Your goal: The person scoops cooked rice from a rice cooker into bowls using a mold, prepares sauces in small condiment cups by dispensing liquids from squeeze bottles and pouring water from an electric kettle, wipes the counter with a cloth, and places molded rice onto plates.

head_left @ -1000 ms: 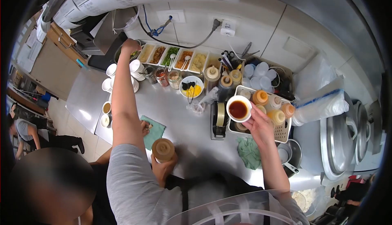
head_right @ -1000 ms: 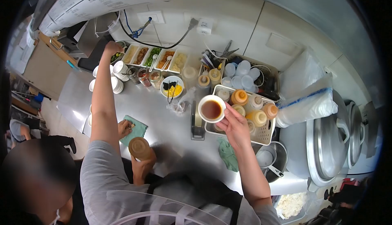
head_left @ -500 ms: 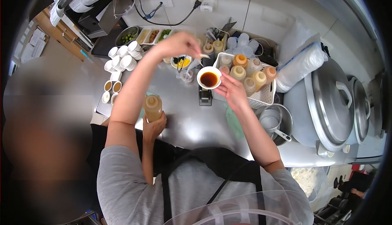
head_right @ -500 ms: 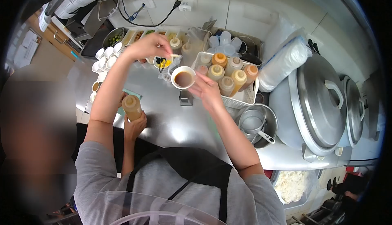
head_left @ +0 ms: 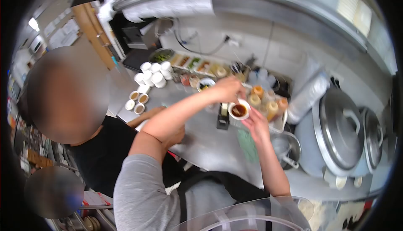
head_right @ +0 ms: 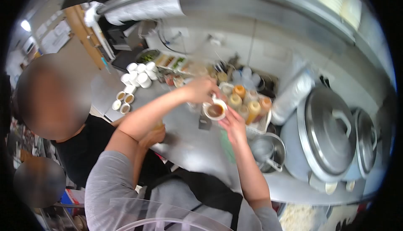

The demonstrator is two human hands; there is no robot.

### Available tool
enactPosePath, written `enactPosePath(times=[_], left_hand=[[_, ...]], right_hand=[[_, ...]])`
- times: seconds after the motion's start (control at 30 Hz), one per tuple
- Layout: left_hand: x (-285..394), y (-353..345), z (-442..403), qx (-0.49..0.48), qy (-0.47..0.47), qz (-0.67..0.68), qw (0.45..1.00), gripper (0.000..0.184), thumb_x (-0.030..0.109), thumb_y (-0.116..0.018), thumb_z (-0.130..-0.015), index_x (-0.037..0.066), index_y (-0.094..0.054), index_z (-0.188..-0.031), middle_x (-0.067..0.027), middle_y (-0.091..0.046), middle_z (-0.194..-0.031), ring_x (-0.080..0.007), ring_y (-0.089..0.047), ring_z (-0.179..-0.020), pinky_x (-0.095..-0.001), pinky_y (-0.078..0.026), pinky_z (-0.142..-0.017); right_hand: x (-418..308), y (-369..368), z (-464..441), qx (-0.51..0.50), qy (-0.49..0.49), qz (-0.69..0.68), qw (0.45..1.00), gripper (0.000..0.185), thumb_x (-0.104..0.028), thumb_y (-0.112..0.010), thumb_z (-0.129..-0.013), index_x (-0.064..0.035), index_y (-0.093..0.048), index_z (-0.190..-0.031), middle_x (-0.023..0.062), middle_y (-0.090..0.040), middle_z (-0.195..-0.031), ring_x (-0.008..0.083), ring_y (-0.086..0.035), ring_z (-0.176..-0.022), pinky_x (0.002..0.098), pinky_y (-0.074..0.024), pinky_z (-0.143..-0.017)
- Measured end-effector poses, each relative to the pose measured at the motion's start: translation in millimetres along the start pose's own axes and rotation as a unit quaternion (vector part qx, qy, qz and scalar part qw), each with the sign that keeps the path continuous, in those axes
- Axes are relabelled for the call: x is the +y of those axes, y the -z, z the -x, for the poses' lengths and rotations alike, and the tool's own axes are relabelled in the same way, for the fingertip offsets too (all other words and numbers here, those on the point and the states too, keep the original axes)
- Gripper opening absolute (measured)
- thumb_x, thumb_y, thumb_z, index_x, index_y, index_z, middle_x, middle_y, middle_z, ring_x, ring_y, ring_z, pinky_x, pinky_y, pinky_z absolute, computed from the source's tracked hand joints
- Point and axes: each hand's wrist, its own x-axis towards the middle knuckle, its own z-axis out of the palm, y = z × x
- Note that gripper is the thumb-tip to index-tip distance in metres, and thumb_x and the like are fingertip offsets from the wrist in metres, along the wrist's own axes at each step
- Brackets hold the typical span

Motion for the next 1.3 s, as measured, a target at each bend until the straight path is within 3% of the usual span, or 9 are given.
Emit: enactPosePath(times=[0.13, 0.23, 0.37, 0.5, 0.63, 0.77, 0.97, 1.1, 1.3], left_hand=[[40, 95, 24, 0.116, 0.054, 0.155, 0.980, 0.024, 0.017, -0.067, -0.069, 0.006, -0.064, -0.090, -0.0076, -0.057, -0.078, -0.0189, -0.056, -0.074, -0.0286, -0.045, -0.068], [31, 170, 48, 0.415, 0.112, 0.182, 0.884, 0.023, 0.022, -0.065, -0.076, 0.005, -0.065, -0.092, -0.0015, -0.063, -0.086, -0.0076, -0.055, -0.076, -0.0245, -0.044, -0.069], [-83, 275, 63, 0.733, 0.144, 0.008, 0.664, 0.035, 0.025, -0.067, -0.071, 0.002, -0.062, -0.096, -0.0130, -0.057, -0.093, -0.0203, -0.056, -0.082, -0.0319, -0.045, -0.074], [-175, 363, 88, 0.784, 0.266, -0.198, 0.525, 0.063, 0.041, -0.070, -0.062, -0.007, -0.055, -0.101, -0.0225, -0.051, -0.103, -0.0327, -0.050, -0.098, -0.0392, -0.040, -0.086], [-199, 414, 97, 0.667, 0.434, -0.209, 0.569, 0.078, 0.054, -0.067, -0.059, -0.007, -0.051, -0.105, -0.0240, -0.054, -0.106, -0.0362, -0.052, -0.101, -0.0404, -0.042, -0.087], [-223, 441, 106, 0.683, 0.420, -0.171, 0.573, 0.070, 0.053, -0.069, -0.058, -0.004, -0.058, -0.096, -0.0179, -0.060, -0.101, -0.0308, -0.055, -0.100, -0.0381, -0.042, -0.088], [-246, 440, 105, 0.724, 0.321, -0.014, 0.610, 0.035, 0.029, -0.068, -0.065, -0.003, -0.057, -0.072, -0.0063, -0.059, -0.059, -0.0118, -0.055, -0.048, -0.0250, -0.047, -0.048], [-258, 452, 112, 0.734, 0.388, -0.173, 0.530, 0.043, 0.040, -0.062, -0.062, 0.000, -0.062, -0.078, -0.0104, -0.064, -0.065, -0.0247, -0.063, -0.065, -0.0349, -0.048, -0.070], [-227, 480, 149, 0.756, 0.344, -0.111, 0.546, 0.040, 0.040, -0.063, -0.061, 0.004, -0.064, -0.077, -0.0097, -0.064, -0.064, -0.0229, -0.063, -0.065, -0.0338, -0.048, -0.069]], right_hand=[[-6, 4, 7, 0.001, 0.001, -0.005, 1.000, 0.038, -0.015, -0.050, -0.088, 0.0008, -0.043, -0.122, 0.0118, -0.056, -0.107, 0.0209, -0.058, -0.093, 0.0328, -0.0483, -0.079], [-8, 13, 10, 0.012, 0.006, -0.012, 1.000, 0.037, -0.015, -0.049, -0.088, 0.0015, -0.043, -0.121, 0.0124, -0.056, -0.106, 0.0211, -0.059, -0.093, 0.0327, -0.0488, -0.079], [-16, 20, 15, 0.037, 0.017, -0.012, 0.999, 0.037, -0.014, -0.049, -0.088, 0.0026, -0.043, -0.120, 0.0123, -0.057, -0.105, 0.0211, -0.060, -0.090, 0.0319, -0.0501, -0.077], [-28, 22, 18, 0.067, 0.037, -0.016, 0.997, 0.036, -0.014, -0.049, -0.088, 0.0020, -0.044, -0.120, 0.0116, -0.058, -0.103, 0.0205, -0.061, -0.088, 0.0311, -0.0509, -0.074], [-33, 26, 17, 0.084, 0.046, -0.016, 0.995, 0.036, -0.015, -0.050, -0.088, 0.0017, -0.045, -0.119, 0.0113, -0.059, -0.101, 0.0197, -0.061, -0.086, 0.0305, -0.0512, -0.073], [-36, 24, 15, 0.111, 0.050, -0.014, 0.992, 0.033, -0.015, -0.051, -0.087, 0.0011, -0.048, -0.117, 0.0107, -0.060, -0.100, 0.0184, -0.062, -0.084, 0.0292, -0.0517, -0.071], [-29, 22, 2, 0.133, 0.044, -0.013, 0.990, 0.032, -0.016, -0.051, -0.087, 0.0002, -0.049, -0.115, 0.0103, -0.060, -0.098, 0.0178, -0.062, -0.083, 0.0283, -0.0520, -0.070], [-27, 13, -6, 0.120, 0.046, -0.014, 0.992, 0.034, -0.016, -0.050, -0.087, 0.0009, -0.047, -0.117, 0.0109, -0.060, -0.098, 0.0186, -0.062, -0.083, 0.0291, -0.0522, -0.071], [-27, 6, -2, 0.120, 0.039, -0.008, 0.992, 0.036, -0.015, -0.049, -0.088, 0.0034, -0.045, -0.119, 0.0118, -0.059, -0.100, 0.0196, -0.062, -0.084, 0.0294, -0.0525, -0.071]])
